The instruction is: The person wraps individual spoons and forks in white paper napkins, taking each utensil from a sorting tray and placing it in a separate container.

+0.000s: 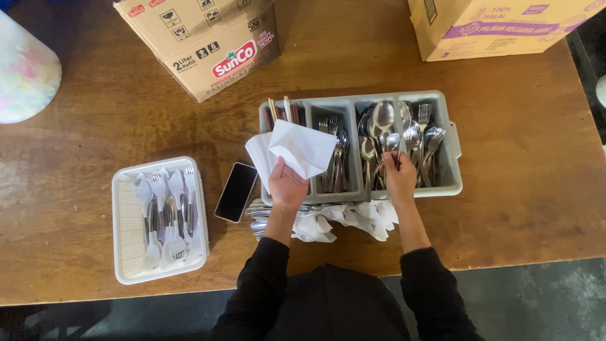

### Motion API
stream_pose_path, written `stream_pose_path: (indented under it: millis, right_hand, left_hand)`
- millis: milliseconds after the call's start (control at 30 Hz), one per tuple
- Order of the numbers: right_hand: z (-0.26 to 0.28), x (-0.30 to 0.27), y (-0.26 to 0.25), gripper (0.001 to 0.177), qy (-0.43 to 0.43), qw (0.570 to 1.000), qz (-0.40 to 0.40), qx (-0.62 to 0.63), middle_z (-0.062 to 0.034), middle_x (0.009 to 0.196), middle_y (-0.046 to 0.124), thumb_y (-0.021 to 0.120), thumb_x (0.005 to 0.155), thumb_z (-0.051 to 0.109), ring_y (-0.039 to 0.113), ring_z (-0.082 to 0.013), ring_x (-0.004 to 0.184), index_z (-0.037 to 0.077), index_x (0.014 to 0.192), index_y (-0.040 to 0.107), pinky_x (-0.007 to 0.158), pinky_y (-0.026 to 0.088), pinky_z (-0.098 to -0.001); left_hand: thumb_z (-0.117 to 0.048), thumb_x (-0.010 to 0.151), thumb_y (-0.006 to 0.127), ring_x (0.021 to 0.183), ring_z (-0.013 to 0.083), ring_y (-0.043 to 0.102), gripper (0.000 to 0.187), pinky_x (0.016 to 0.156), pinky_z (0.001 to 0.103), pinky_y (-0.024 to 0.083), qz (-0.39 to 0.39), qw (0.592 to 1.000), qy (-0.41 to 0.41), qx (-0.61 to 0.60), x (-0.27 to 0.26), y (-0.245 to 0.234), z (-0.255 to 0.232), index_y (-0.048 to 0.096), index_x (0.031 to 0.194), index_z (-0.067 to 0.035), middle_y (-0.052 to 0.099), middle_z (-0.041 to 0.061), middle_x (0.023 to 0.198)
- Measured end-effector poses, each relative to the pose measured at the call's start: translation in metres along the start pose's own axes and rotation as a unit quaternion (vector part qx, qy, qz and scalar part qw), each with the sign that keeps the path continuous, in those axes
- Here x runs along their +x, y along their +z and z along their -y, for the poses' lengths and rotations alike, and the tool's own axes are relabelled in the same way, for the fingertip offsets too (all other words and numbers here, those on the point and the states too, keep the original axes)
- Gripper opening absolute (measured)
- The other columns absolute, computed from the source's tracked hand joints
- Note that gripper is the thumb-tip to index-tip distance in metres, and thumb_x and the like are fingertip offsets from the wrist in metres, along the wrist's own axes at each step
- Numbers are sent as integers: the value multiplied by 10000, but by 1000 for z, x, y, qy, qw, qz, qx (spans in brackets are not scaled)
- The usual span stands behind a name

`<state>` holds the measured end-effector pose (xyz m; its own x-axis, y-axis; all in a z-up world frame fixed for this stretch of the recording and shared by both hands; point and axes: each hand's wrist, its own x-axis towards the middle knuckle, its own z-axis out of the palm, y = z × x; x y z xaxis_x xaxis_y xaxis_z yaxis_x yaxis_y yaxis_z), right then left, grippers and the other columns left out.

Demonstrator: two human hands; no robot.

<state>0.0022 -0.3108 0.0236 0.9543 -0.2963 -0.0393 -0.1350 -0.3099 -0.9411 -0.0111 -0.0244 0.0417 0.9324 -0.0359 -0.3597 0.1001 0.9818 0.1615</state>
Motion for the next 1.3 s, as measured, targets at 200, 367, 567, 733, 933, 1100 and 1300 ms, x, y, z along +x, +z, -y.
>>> stream_pose_path:
  millis: [200, 367, 567, 733, 933, 1100, 1300]
  right_hand:
    - [50, -71, 28, 228, 43, 992, 107, 46, 41, 738, 668, 714, 942, 303, 462, -26, 583, 80, 984, 729, 521, 367, -206]
    - [52, -100, 62, 242, 24, 983, 163, 78, 20, 731, 650, 706, 973, 286, 507, -42, 628, 44, 975, 693, 572, 410, -221]
    - [86, -113, 60, 265, -91, 989, 115, -2, -60, 806, 592, 647, 1015, 241, 522, -121, 667, 5, 1136, 654, 600, 433, -268]
    - [112, -118, 53, 206, -189, 979, 59, -52, -86, 881, 630, 592, 1036, 173, 552, -169, 690, 24, 1140, 689, 643, 451, -307]
    - [103, -119, 69, 218, -148, 981, 76, -99, -100, 829, 576, 637, 998, 169, 565, -226, 724, 67, 1157, 747, 672, 466, -354]
    - [72, -117, 79, 247, -254, 964, 28, -78, -133, 974, 583, 615, 1037, 237, 606, -249, 876, -2, 1098, 623, 763, 479, -362]
    - [49, -113, 82, 398, 22, 974, 223, -20, -58, 711, 583, 440, 1090, 364, 553, -177, 631, 12, 1028, 616, 626, 468, -321]
  left_hand:
    - [-232, 999, 466, 1327, 306, 522, 507, 1086, 471, 408, 51, 999, -13, 4, 2, -3, 13, 443, 1479, -72, 556, 83, 1451]
    - [-115, 984, 521, 1280, 271, 574, 444, 1091, 433, 453, 95, 994, -20, 42, -4, -1, 26, 489, 1421, -46, 592, 93, 1378]
    - [-37, 991, 583, 1153, 240, 633, 324, 997, 407, 516, 16, 991, 12, 133, 8, -5, 35, 562, 1313, -9, 658, 94, 1237]
    - [-39, 992, 573, 1115, 216, 635, 274, 982, 380, 504, -2, 993, 36, 111, 35, -59, 42, 584, 1265, -13, 670, 72, 1200]
    - [-48, 950, 539, 1103, 279, 633, 260, 980, 421, 513, 12, 1000, -20, -2, 43, -82, 49, 555, 1208, -20, 650, 105, 1179]
    - [-99, 1021, 520, 1135, 242, 634, 285, 998, 412, 522, -36, 993, 19, 115, 22, -26, 44, 546, 1279, 20, 651, 104, 1213]
    - [-47, 1053, 522, 1117, 216, 634, 279, 993, 375, 509, 32, 989, 37, 143, 12, -8, 35, 549, 1314, 49, 648, 112, 1227]
